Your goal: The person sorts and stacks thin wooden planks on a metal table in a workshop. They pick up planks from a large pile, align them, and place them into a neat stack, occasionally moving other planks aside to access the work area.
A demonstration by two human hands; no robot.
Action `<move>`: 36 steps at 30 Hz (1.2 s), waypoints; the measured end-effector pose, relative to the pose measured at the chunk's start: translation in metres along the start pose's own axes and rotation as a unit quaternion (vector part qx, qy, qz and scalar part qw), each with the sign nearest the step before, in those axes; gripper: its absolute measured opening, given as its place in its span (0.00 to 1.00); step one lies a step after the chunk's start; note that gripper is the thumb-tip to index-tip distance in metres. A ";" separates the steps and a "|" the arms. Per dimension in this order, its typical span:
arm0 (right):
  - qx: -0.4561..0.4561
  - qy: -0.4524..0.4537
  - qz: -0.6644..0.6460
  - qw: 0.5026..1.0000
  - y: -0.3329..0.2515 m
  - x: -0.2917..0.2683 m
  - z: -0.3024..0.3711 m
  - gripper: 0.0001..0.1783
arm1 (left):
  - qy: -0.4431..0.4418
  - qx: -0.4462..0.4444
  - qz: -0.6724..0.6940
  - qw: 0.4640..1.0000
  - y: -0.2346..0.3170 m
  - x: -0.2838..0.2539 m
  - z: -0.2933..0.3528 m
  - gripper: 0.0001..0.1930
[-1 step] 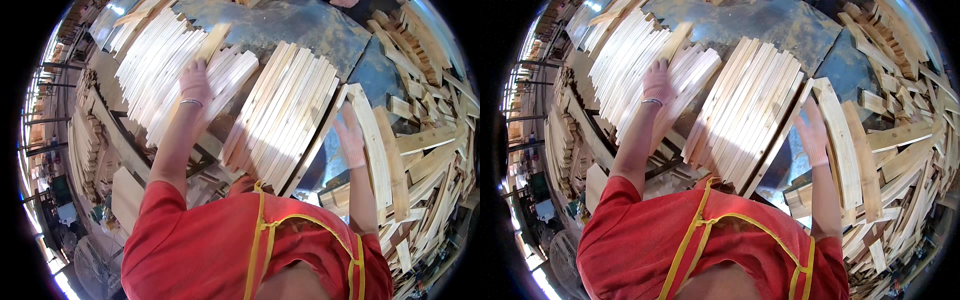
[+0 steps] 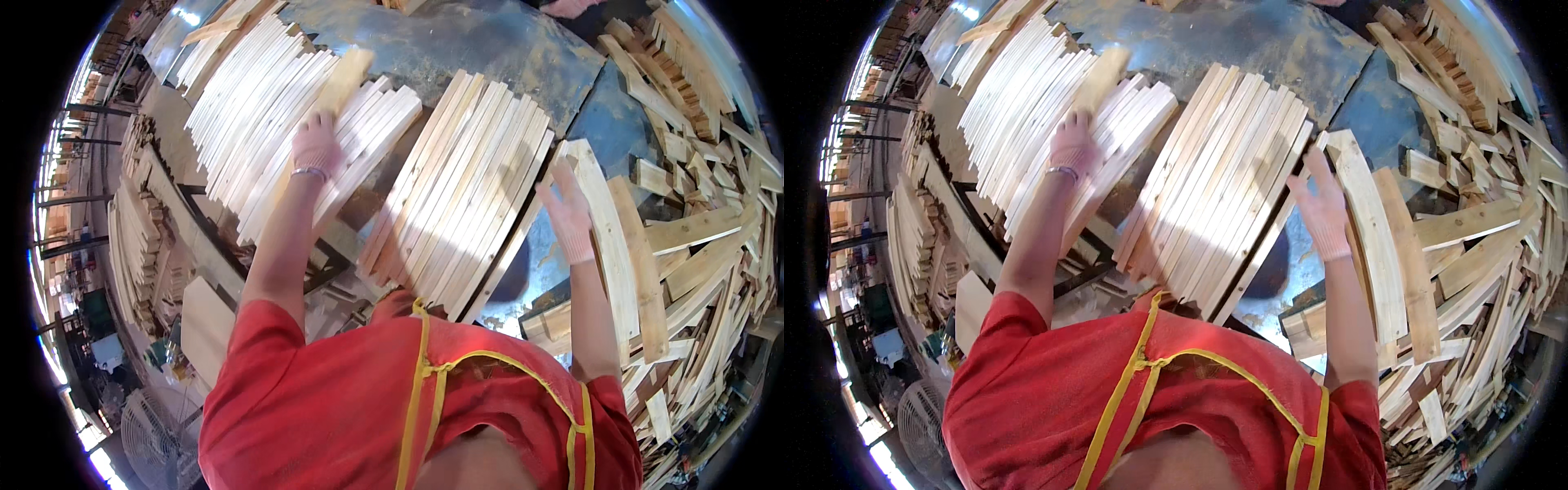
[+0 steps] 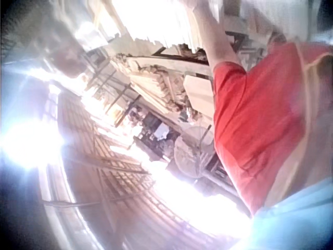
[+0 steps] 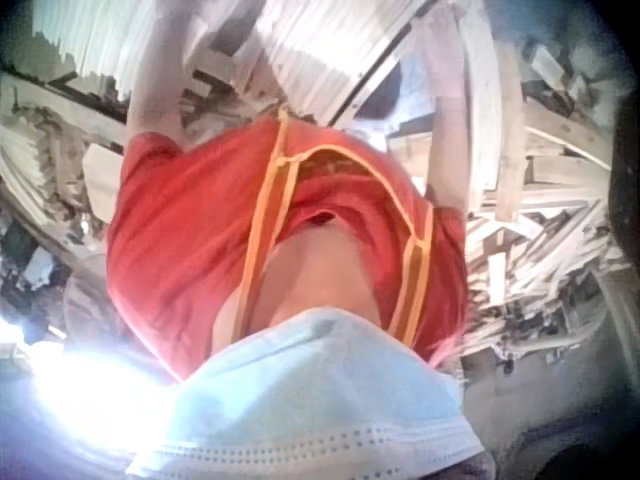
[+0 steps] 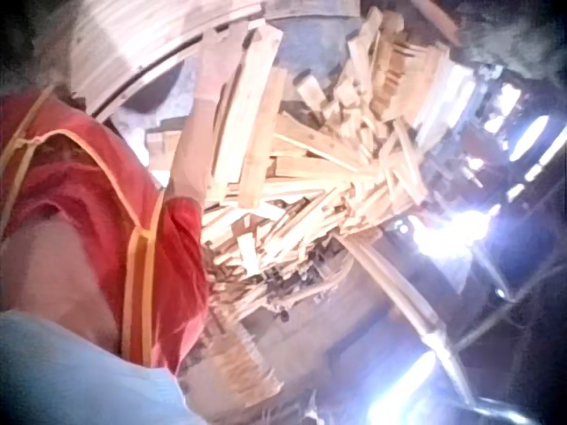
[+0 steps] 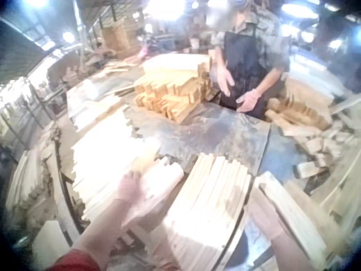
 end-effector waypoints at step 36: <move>-0.110 -0.187 0.347 0.912 -0.051 0.082 -0.217 0.41 | 0.003 0.045 0.332 0.942 -0.034 0.008 -0.021 0.24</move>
Point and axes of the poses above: each hand's wrist, its own z-axis away from the middle knuckle, its own x-axis out of the palm, y = z × x, the point moved 4 cm from there along -z, towards the middle knuckle, and after that the axes turned 6 degrees about -x, right-handed, at the moved point
